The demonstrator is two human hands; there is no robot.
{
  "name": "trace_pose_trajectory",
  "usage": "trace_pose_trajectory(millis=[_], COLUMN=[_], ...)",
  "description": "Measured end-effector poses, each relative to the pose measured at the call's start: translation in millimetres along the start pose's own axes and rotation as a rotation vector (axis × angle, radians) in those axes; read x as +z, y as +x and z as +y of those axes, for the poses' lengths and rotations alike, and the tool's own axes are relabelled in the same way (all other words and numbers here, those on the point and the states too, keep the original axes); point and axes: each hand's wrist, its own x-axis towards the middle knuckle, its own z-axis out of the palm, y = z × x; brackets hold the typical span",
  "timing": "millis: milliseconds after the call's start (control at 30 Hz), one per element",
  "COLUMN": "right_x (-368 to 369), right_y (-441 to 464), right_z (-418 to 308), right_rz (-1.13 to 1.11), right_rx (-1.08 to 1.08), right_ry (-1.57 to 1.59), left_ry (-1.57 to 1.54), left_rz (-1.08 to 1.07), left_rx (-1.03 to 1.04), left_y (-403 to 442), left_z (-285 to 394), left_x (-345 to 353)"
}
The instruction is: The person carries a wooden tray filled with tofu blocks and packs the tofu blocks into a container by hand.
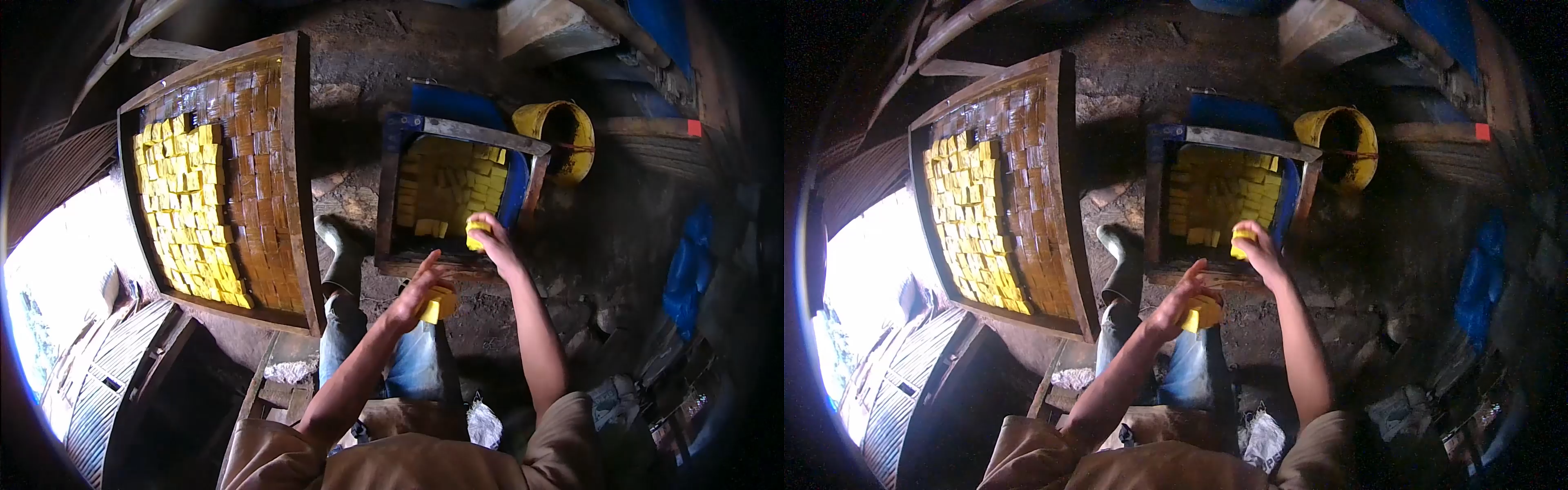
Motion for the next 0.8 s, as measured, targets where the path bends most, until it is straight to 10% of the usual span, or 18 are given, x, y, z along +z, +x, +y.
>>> trace_pose_trajectory(millis=[67,267,800], right_x=[-4,49,-21], right_y=[45,76,54], right_z=[50,97,112], right_rz=[0.143,0.388,0.125], right_rx=[-0.227,0.18,0.002], right_ry=[-0.459,-0.914,-0.561], left_ry=[-0.047,-0.063,-0.109], left_rz=[-0.016,0.012,0.023], left_rx=[-0.011,0.025,0.258], left_y=[-5,-14,-6], left_z=[11,24,29], left_x=[-5,-14,-16])
